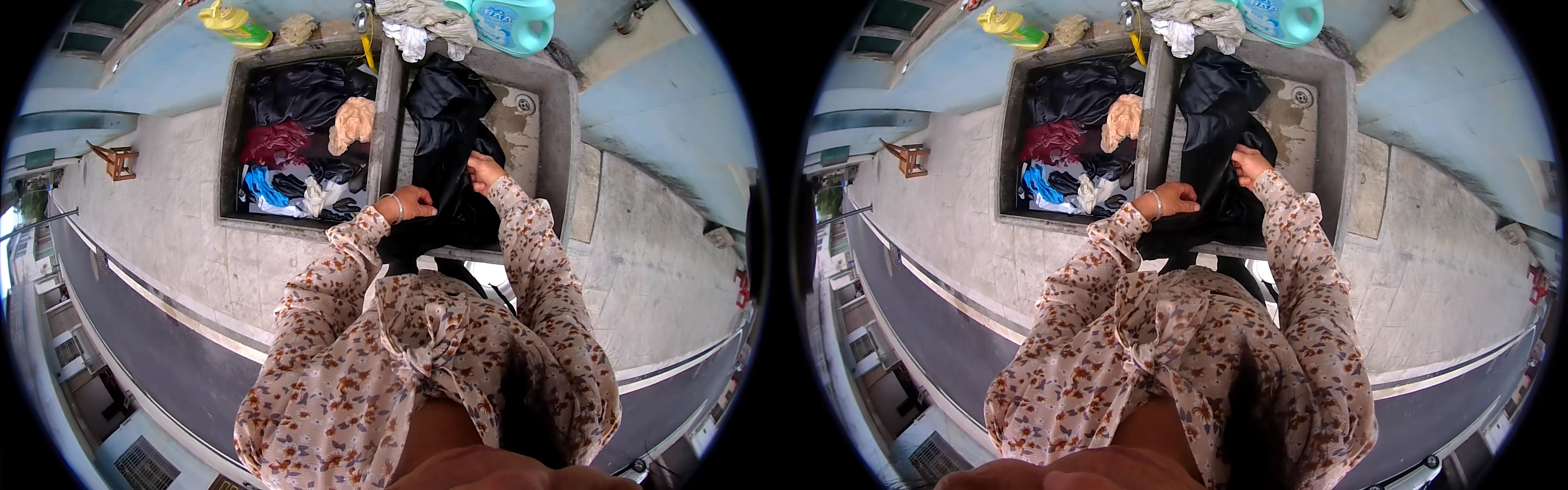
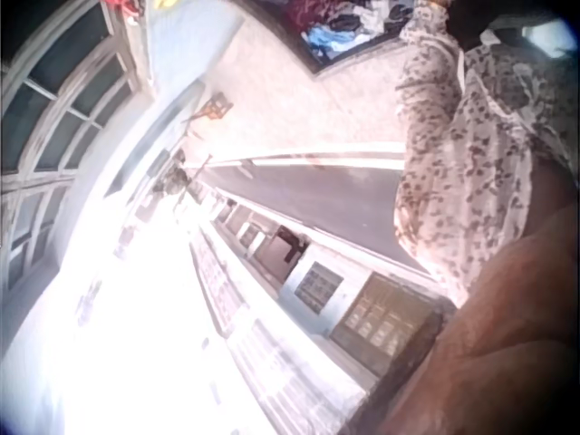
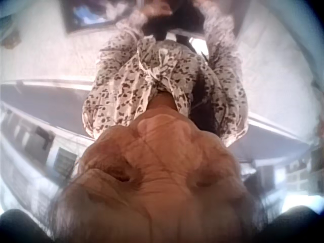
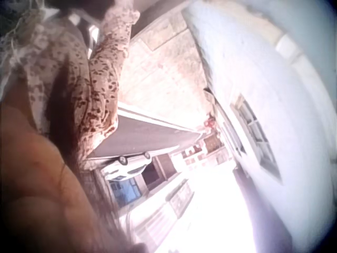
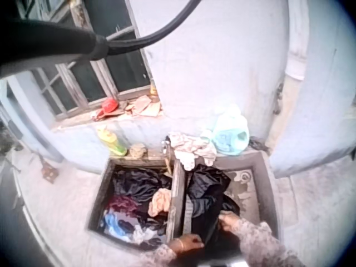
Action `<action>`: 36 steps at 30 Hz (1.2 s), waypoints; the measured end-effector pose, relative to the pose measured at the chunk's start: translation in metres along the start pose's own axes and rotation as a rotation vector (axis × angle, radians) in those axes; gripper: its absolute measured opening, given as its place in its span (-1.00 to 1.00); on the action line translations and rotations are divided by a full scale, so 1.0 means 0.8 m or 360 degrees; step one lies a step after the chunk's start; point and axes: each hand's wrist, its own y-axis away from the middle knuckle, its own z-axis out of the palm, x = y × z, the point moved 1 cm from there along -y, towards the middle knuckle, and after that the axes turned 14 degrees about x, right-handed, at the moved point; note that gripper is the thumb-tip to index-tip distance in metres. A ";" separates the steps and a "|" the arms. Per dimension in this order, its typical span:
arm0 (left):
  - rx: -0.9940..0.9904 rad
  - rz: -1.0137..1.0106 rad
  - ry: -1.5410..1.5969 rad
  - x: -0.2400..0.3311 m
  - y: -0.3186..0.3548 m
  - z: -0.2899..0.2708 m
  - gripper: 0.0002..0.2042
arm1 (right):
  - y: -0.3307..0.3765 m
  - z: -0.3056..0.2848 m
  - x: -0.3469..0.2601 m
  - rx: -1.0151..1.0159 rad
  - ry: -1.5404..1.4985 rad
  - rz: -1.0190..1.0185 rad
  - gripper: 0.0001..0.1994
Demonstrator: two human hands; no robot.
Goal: The person pours detergent from a bottle onto black trousers in a concrete sink and rubs the fabric to wash it.
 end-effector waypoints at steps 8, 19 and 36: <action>0.0251 -0.0405 0.0865 0.023 0.000 -0.049 -0.68 | 0.016 0.056 -0.036 -0.0399 0.0241 -0.0795 -0.75; 0.0706 -0.0571 0.1595 0.018 -0.030 -0.025 -0.82 | 0.058 0.079 -0.022 -0.0369 0.0524 -0.0854 -0.78; 0.0675 -0.0685 0.0454 0.003 0.025 -0.054 -0.45 | 0.029 0.009 -0.010 0.0022 0.0707 -0.0094 -0.54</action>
